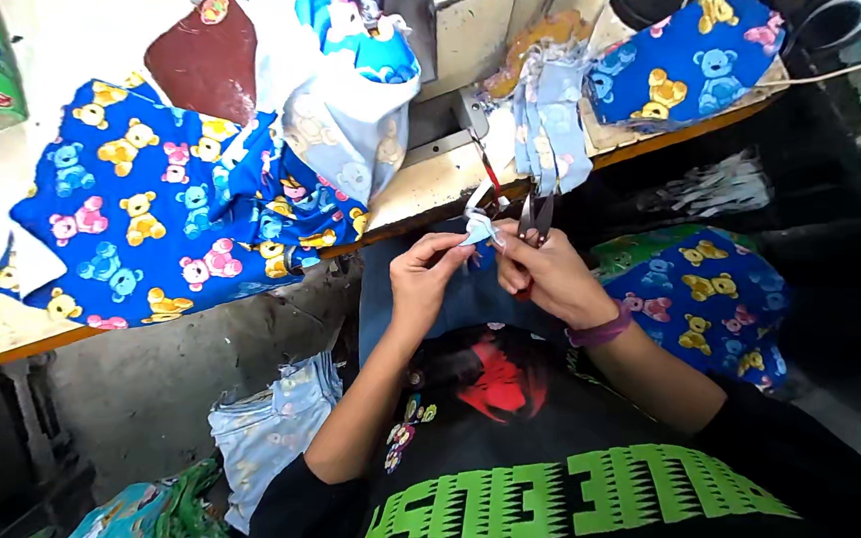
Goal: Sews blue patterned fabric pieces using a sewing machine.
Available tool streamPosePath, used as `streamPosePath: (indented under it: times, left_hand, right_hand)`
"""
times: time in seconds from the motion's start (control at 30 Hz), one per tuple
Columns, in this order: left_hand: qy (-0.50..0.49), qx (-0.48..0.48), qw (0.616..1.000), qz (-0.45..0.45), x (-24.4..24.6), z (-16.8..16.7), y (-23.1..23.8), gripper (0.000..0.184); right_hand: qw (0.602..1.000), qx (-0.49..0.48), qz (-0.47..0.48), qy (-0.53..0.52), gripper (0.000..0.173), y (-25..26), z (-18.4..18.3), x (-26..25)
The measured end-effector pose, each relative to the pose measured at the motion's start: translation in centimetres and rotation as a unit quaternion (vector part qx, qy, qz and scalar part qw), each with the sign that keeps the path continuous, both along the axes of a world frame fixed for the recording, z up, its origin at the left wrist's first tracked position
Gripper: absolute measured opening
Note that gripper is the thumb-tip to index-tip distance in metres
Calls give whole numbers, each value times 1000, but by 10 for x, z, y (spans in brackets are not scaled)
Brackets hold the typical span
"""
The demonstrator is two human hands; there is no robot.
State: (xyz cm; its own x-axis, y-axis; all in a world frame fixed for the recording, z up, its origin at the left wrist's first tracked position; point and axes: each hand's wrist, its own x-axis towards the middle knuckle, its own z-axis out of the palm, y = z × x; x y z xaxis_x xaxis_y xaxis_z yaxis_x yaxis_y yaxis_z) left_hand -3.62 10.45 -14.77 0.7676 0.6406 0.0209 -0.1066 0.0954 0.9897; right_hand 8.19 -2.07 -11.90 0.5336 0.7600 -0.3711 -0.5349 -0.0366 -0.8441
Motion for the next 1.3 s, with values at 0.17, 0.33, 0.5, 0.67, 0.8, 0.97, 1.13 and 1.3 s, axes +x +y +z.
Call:
streamPosePath:
  times: [0.17,0.33,0.5,0.67,0.8,0.97,1.13,1.3]
  left_hand:
    - [67,-248,953,-163,-1,3,19,22]
    - [207,-53,946,-244,13,-17,33,15]
    - [55,411,846,-335,-1,-78,23,13]
    - [99,288,898,-317,-28,-115,1,11]
    - [219,199,911,-289,-27,-110,-2,16]
    - [278,184,893,-302,-20,-113,-1,24]
    - [186,103,932,-293,-21,-110,4,11]
    - [106,-39,951,-289,-18,-33,14,5]
  right_hand:
    - [991,-50,117,47,22,-22,-7,35]
    - [928,-159,220,-256,9,-33,-27,64]
    - [732,-81,346,-581,8,-54,-72,56]
    - [796,-110,366,-470,17,-66,-105,42]
    - [822,-148,314,-452,20,-61,-110,34]
    - [794,-185,288,-502,18,-56,-121,22]
    - [819,-210,334,-415,21,-49,-103,29]
    - [920,-118,325,-182,10,-48,-37,46]
